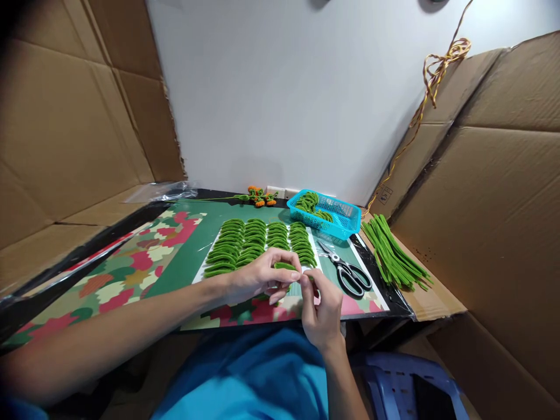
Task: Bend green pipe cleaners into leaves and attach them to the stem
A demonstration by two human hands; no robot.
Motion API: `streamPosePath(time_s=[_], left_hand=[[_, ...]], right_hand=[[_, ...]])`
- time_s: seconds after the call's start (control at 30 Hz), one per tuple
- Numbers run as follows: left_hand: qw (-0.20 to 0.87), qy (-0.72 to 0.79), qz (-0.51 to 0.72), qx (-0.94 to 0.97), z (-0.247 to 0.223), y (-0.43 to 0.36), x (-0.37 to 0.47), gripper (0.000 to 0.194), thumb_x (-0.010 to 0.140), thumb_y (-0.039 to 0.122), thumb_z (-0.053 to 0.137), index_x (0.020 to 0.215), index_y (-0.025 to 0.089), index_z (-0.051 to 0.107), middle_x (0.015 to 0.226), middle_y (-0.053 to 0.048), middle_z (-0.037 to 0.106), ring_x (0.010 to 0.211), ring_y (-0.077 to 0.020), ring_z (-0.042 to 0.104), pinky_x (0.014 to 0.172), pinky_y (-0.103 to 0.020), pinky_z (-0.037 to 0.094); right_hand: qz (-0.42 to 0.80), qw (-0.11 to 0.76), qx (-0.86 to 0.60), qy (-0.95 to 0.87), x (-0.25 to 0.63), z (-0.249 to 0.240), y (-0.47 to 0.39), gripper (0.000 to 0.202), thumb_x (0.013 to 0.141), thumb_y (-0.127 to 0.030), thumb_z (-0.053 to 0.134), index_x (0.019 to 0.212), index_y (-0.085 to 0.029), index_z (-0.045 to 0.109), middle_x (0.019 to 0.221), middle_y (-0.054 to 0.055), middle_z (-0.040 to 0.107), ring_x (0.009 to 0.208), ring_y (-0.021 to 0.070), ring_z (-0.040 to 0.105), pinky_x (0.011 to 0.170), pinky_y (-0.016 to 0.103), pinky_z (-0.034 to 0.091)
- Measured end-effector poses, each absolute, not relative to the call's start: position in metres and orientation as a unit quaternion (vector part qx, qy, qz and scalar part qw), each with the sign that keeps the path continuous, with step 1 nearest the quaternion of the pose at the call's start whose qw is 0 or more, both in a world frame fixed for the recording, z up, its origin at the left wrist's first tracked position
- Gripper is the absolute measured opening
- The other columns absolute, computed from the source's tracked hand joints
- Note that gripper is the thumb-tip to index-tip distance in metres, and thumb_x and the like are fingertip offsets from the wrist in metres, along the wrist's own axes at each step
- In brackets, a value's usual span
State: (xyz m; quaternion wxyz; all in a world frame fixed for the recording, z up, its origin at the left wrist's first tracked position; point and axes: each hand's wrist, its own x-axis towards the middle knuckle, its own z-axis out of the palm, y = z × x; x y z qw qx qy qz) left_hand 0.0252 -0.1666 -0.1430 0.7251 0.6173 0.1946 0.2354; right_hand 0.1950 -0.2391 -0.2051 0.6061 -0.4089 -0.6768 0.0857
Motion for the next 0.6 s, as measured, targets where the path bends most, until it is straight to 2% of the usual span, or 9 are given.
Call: streamPosePath(time_s=[0.17,0.3,0.37,0.47,0.6], left_hand=[[0.605,0.199,0.276,0.72,-0.143,-0.171,0.022,0.032,0.094,0.046,0.073,0.095,0.015,0.064,0.059,0.003,0.061,0.043,-0.0108,0.057,0.044,-0.019,0.043],[0.484,0.196,0.3,0.799,-0.139,-0.173,0.019,0.022,0.098,0.036,0.068,0.1,0.014,0.067,0.079,-0.002,0.069,0.053,-0.0101,0.062,0.048,-0.019,0.047],[0.424,0.179,0.315,0.83,-0.138,-0.173,0.02,0.014,0.098,0.028,0.066,0.1,0.014,0.068,0.086,-0.003,0.072,0.058,-0.0098,0.063,0.05,-0.018,0.046],[0.303,0.132,0.345,0.878,-0.138,-0.17,0.02,0.007,0.097,0.018,0.062,0.097,0.014,0.068,0.082,-0.003,0.071,0.065,-0.0112,0.063,0.057,-0.02,0.046],[0.074,0.035,0.335,0.939,-0.138,-0.164,0.018,0.014,0.1,0.008,0.052,0.098,0.014,0.065,0.08,-0.003,0.068,0.064,-0.0123,0.059,0.059,-0.024,0.045]], right_hand=[[0.323,0.662,-0.395,-0.549,0.188,-0.205,-0.24,0.038,0.106,-0.039,0.061,0.074,-0.02,0.056,0.059,-0.007,0.038,0.05,0.0086,0.031,0.046,0.024,0.024],[0.489,0.664,-0.337,-0.454,0.186,-0.197,-0.238,0.048,0.096,-0.043,0.075,0.063,-0.021,0.048,0.05,-0.01,0.032,0.042,0.0053,0.022,0.041,0.022,0.018],[0.518,0.666,-0.327,-0.426,0.185,-0.193,-0.237,0.047,0.091,-0.043,0.079,0.062,-0.02,0.05,0.047,-0.01,0.034,0.04,0.0041,0.021,0.04,0.021,0.017],[0.536,0.664,-0.332,-0.403,0.186,-0.189,-0.236,0.045,0.086,-0.044,0.083,0.062,-0.019,0.054,0.046,-0.01,0.037,0.039,0.0033,0.023,0.039,0.02,0.019],[0.593,0.635,-0.331,-0.369,0.19,-0.186,-0.236,0.045,0.078,-0.044,0.088,0.061,-0.019,0.055,0.047,-0.011,0.033,0.039,0.0024,0.019,0.038,0.018,0.021]])
